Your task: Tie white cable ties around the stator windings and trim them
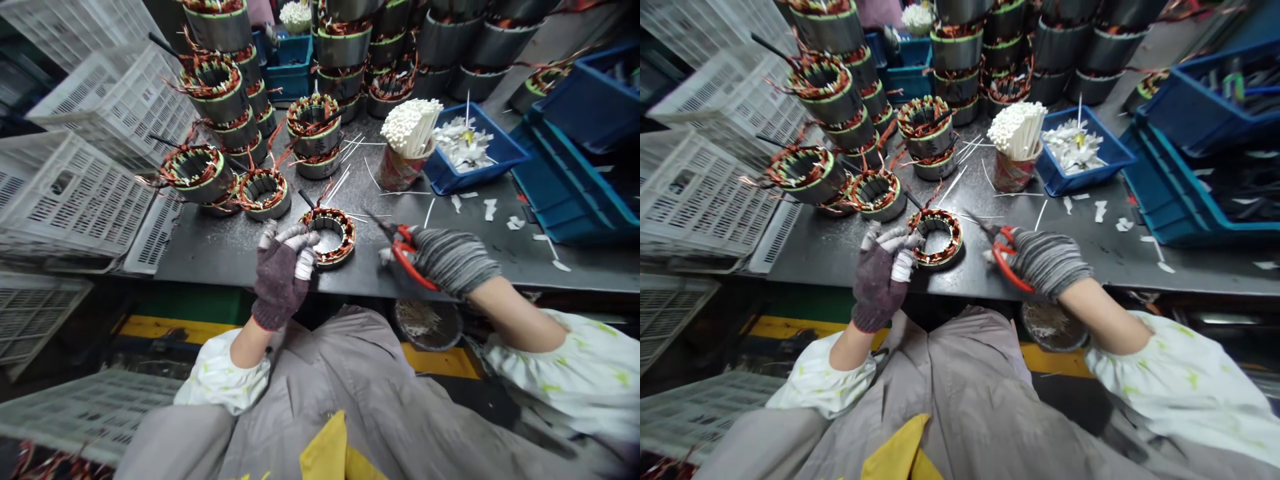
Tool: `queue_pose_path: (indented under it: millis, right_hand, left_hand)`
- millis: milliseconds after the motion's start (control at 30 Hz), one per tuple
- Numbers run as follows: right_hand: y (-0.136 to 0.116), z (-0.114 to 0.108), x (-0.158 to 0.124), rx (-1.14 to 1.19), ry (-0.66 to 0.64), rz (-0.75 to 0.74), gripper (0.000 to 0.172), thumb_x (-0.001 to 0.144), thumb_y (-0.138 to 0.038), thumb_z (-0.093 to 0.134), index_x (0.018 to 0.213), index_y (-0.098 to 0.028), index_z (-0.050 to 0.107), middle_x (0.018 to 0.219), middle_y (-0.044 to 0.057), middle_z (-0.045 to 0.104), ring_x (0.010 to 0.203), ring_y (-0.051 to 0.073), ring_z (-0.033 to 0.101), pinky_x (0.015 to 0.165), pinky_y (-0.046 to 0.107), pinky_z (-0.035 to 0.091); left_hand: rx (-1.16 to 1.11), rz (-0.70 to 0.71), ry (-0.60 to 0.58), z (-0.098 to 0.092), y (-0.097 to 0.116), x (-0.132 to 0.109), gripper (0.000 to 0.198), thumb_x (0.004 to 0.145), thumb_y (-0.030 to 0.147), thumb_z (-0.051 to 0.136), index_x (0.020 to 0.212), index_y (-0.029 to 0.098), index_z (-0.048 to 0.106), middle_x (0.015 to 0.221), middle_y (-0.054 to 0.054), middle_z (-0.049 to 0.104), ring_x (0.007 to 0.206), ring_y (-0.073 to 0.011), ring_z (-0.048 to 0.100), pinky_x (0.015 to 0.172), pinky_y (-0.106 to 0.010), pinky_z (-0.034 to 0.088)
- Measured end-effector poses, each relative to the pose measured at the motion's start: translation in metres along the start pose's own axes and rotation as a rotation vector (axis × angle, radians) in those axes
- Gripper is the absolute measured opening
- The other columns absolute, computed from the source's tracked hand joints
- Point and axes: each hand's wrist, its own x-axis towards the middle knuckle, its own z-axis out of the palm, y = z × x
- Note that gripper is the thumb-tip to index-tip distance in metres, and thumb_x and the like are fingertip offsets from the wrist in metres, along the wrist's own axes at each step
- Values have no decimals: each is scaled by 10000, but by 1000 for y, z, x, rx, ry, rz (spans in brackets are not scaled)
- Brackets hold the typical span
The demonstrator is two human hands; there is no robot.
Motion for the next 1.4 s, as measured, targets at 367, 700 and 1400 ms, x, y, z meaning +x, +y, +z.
queue_pose_path:
  millis: [367, 700, 1400]
  right_hand:
    - [4, 48, -10, 19, 316, -253, 407, 994, -426, 474, 1189, -162, 716, 1242, 163, 714, 1076, 317, 666, 966, 478, 550]
    - [5, 83, -1, 86, 434, -312, 402, 987, -409, 478, 1145, -171, 761, 1200, 155, 742, 1082, 341, 674, 986, 524, 550]
    - [-10, 63, 18, 423, 368, -292, 227, 956, -267, 568, 1033, -235, 779, 1168, 85, 755, 1067, 247, 666, 995, 431, 512]
  left_hand:
    - [406, 3, -572, 16, 23, 18, 397, 879, 577, 703, 950, 188, 740, 877, -115, 769, 922, -335, 708, 1061, -703, 377]
    - [570, -145, -339, -47, -65, -2, 315, 900, 528, 705, 1030, 243, 747, 1057, -86, 783, 1061, -322, 705, 1184, -703, 276]
    - [540, -49, -676, 75, -98, 270, 543, 833, 617, 652, 1169, 197, 729, 1216, -131, 747, 1285, -343, 579, 1179, -476, 329]
